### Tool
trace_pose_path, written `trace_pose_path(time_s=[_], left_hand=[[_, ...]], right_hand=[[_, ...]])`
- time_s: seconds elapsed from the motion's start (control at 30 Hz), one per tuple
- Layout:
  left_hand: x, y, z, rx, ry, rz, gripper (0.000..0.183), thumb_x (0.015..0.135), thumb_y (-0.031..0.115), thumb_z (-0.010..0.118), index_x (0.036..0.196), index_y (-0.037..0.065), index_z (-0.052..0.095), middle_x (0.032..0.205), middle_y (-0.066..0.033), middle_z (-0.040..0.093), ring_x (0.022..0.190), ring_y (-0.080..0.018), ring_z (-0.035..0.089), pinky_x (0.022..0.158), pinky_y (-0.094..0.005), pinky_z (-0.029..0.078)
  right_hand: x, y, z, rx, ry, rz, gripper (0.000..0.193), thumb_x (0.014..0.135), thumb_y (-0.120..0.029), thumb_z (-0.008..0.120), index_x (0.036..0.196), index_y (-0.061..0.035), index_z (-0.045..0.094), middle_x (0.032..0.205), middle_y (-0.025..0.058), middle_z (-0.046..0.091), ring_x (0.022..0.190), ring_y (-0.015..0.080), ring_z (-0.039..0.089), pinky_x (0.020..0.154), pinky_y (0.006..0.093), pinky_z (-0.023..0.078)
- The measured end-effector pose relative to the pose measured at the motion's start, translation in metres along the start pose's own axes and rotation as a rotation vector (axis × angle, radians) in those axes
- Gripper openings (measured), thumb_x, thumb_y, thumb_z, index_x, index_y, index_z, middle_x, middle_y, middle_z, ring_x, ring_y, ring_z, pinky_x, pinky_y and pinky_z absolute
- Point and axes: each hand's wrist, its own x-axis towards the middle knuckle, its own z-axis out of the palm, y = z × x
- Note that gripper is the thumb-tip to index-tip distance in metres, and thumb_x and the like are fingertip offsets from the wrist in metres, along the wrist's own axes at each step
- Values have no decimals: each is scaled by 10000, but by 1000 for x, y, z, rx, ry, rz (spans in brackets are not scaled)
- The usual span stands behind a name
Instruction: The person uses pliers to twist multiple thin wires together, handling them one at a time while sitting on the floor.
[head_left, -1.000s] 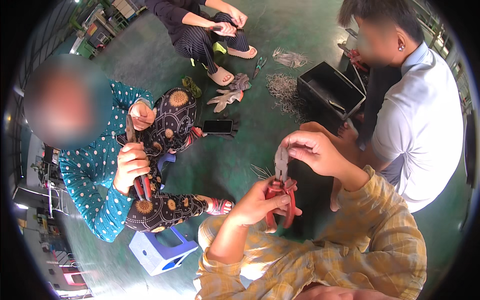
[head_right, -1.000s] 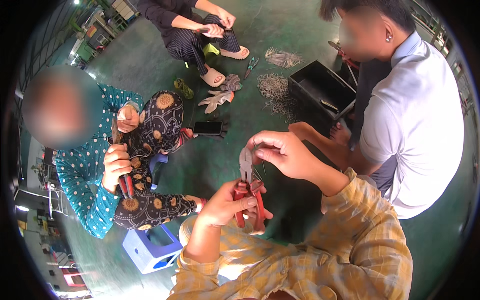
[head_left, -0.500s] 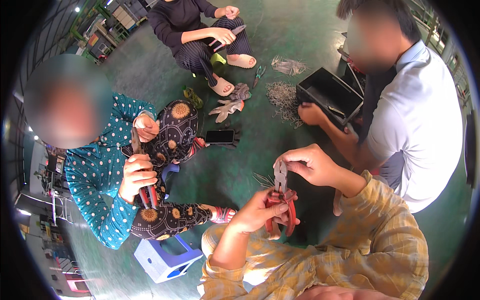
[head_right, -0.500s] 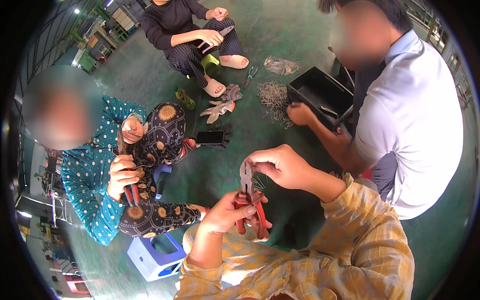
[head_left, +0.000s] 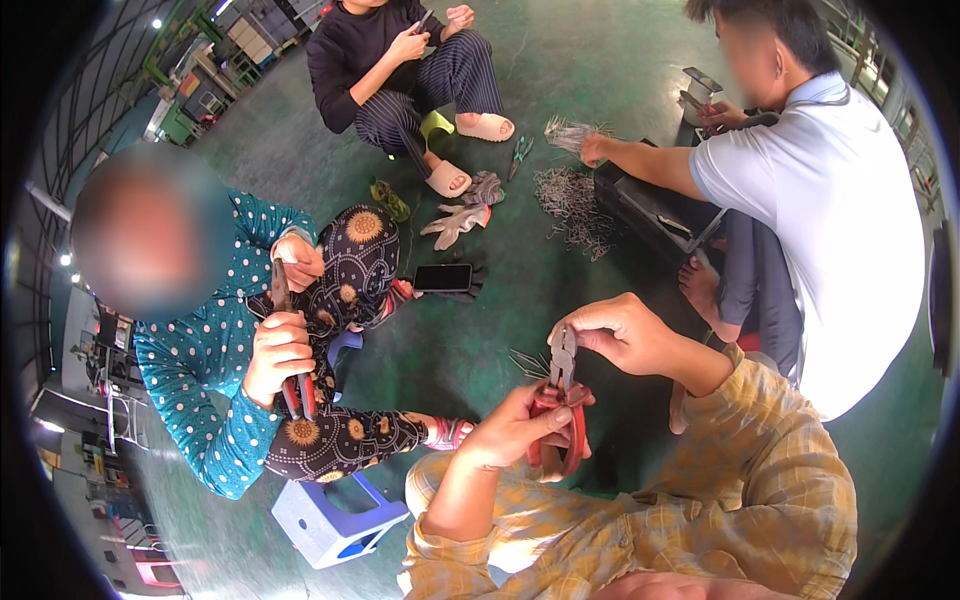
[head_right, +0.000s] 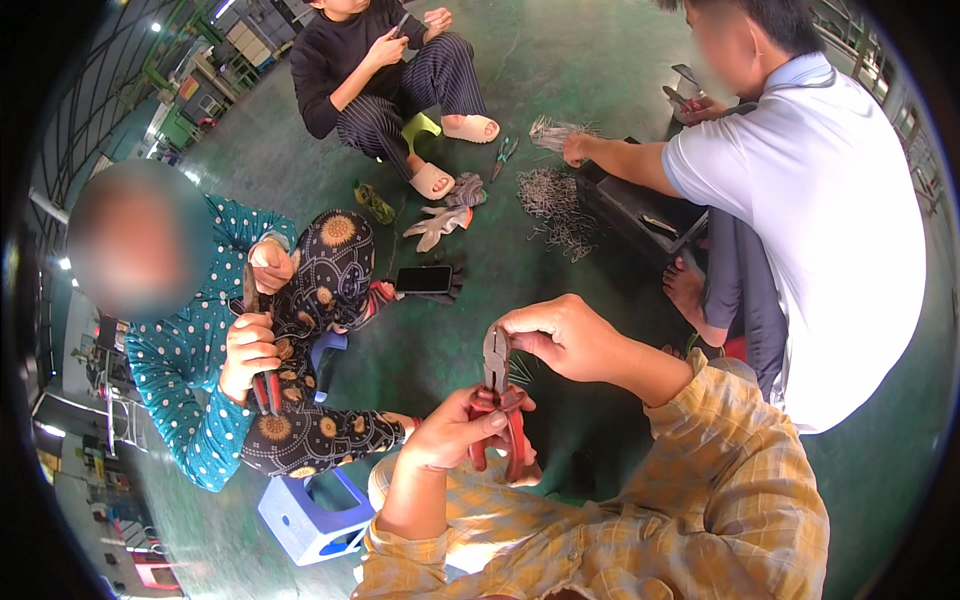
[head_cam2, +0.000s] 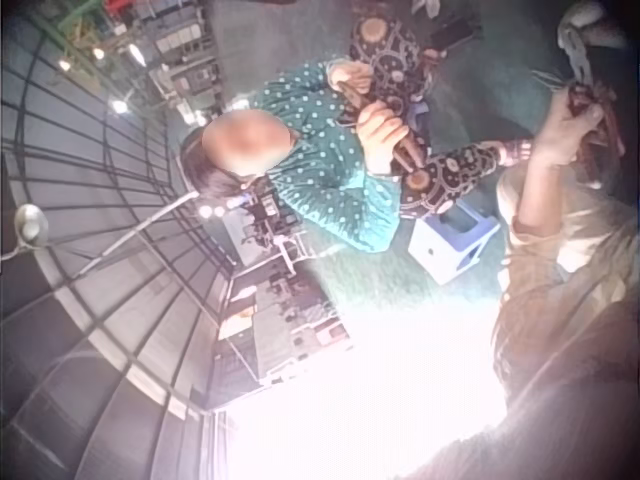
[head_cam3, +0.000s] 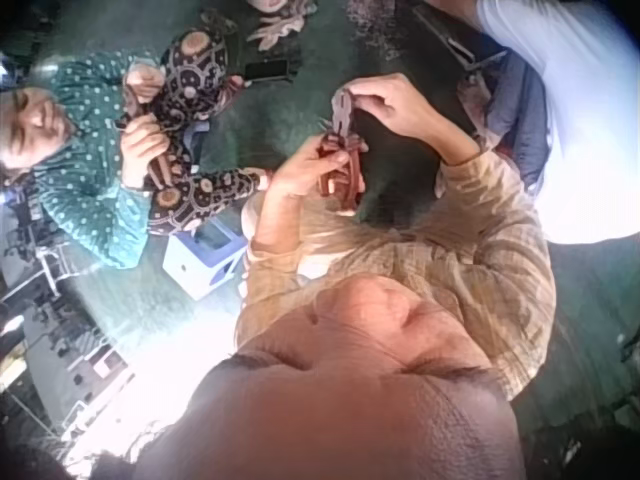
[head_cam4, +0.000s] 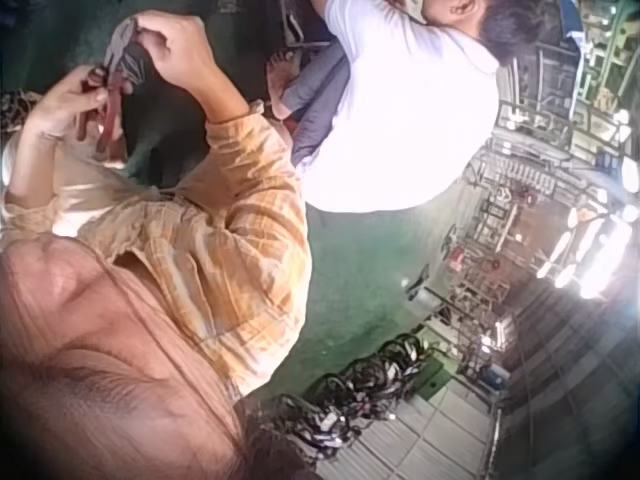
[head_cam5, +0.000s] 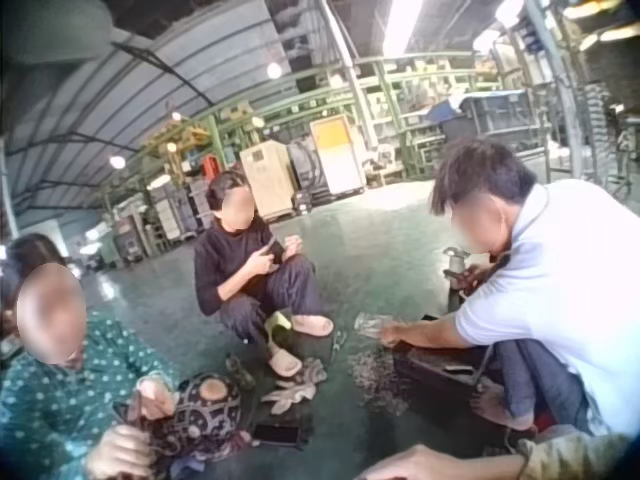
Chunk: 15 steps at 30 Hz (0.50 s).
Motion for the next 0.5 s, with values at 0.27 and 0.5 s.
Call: trace_pose_path(time_s=[0.27, 0.5], left_hand=[[0, -9, 1, -87, -41, 41, 386, 806, 91, 632, 1109, -44, 435, 915, -174, 591, 822, -271, 632, 767, -409, 514], [4, -12, 3, -286, -138, -38, 408, 773, 24, 609, 1101, -16, 370, 903, -222, 584, 820, -322, 628, 729, -436, 532]], right_hand=[[0, -2, 1, 58, -23, -56, 165, 777, 52, 571, 915, -5, 641, 849, 115, 653, 769, 236, 646, 687, 300, 504], [-1, -1, 0, 49, -43, -71, 185, 774, 55, 572, 930, -15, 642, 835, 105, 648, 755, 229, 640, 669, 300, 496]])
